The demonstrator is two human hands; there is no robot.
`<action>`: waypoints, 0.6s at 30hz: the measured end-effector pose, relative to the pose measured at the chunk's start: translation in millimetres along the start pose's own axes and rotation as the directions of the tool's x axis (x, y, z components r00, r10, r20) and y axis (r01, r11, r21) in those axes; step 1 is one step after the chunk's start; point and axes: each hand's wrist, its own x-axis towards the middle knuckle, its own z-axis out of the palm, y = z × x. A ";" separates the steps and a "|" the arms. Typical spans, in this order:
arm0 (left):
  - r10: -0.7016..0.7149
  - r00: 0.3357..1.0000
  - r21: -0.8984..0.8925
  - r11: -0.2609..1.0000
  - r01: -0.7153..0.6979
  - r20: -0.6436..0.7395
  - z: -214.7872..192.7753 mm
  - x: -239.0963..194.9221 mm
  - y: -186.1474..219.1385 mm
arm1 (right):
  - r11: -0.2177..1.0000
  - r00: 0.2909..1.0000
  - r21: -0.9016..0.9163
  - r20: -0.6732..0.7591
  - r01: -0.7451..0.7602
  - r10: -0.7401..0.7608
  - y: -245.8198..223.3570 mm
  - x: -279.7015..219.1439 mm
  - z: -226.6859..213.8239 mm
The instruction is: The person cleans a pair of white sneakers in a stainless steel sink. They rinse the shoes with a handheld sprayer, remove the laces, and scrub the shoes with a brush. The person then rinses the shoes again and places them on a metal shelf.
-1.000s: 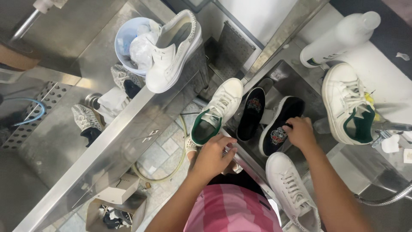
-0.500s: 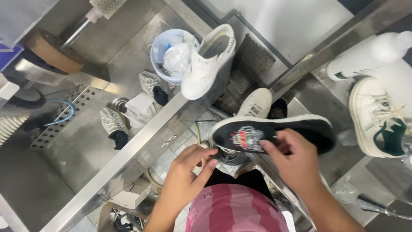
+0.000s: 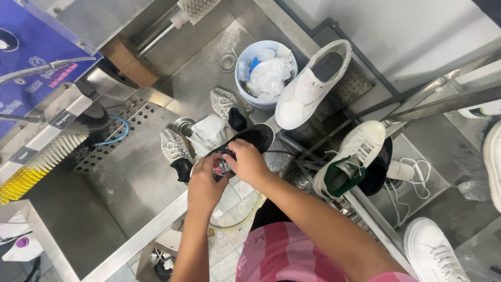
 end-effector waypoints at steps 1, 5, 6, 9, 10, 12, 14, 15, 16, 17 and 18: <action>-0.016 1.000 -0.040 0.999 0.017 0.004 4.7 1.5 -5.3 | 1.000 1.000 0.008 -0.009 0.001 -0.001 5.3 4.3 2.4; -0.028 0.999 -0.035 0.999 0.027 -0.031 13.1 3.3 -12.2 | 0.983 0.987 -0.087 0.007 0.162 -0.162 -2.9 6.0 -13.4; -0.079 0.997 -0.045 0.996 0.079 0.003 13.3 5.1 -11.4 | 0.975 0.979 -0.086 -0.006 0.204 -0.205 -10.5 1.8 -25.5; -0.142 0.988 -0.013 0.990 0.143 0.064 8.5 10.3 -10.4 | 0.977 0.978 -0.056 0.005 0.206 -0.207 -27.4 -29.7 -79.7; -0.103 0.993 0.027 0.994 0.101 0.057 6.1 12.9 -10.2 | 0.992 0.992 -0.027 0.043 0.122 -0.121 -24.9 -43.4 -103.5; -0.109 0.990 0.091 0.991 0.101 0.086 2.5 17.6 -8.1 | 0.995 0.996 -0.056 0.027 -0.081 0.083 -8.0 -80.7 -150.1; -0.204 0.970 0.141 0.973 0.186 0.135 -0.7 23.0 -3.5 | 0.948 0.943 -0.018 -0.103 -0.319 0.315 31.4 -123.8 -196.9; -0.187 0.974 0.165 0.972 0.165 0.126 -1.3 27.1 -1.6 | 0.890 0.874 -0.024 -0.205 -0.455 0.441 60.0 -145.6 -217.1; -0.168 0.979 0.190 0.971 0.144 0.118 -2.5 32.1 -0.4 | 0.814 0.778 -0.014 -0.303 -0.581 0.551 93.7 -166.8 -234.2; -0.160 0.981 0.218 0.967 0.133 0.113 -3.7 30.8 1.2 | 0.756 0.738 -0.132 -0.379 -0.641 0.559 132.0 -186.5 -246.9; -0.174 0.981 0.206 0.966 0.153 0.089 -4.3 29.5 3.6 | 0.679 0.698 -0.241 -0.454 -0.694 0.553 173.7 -203.3 -255.9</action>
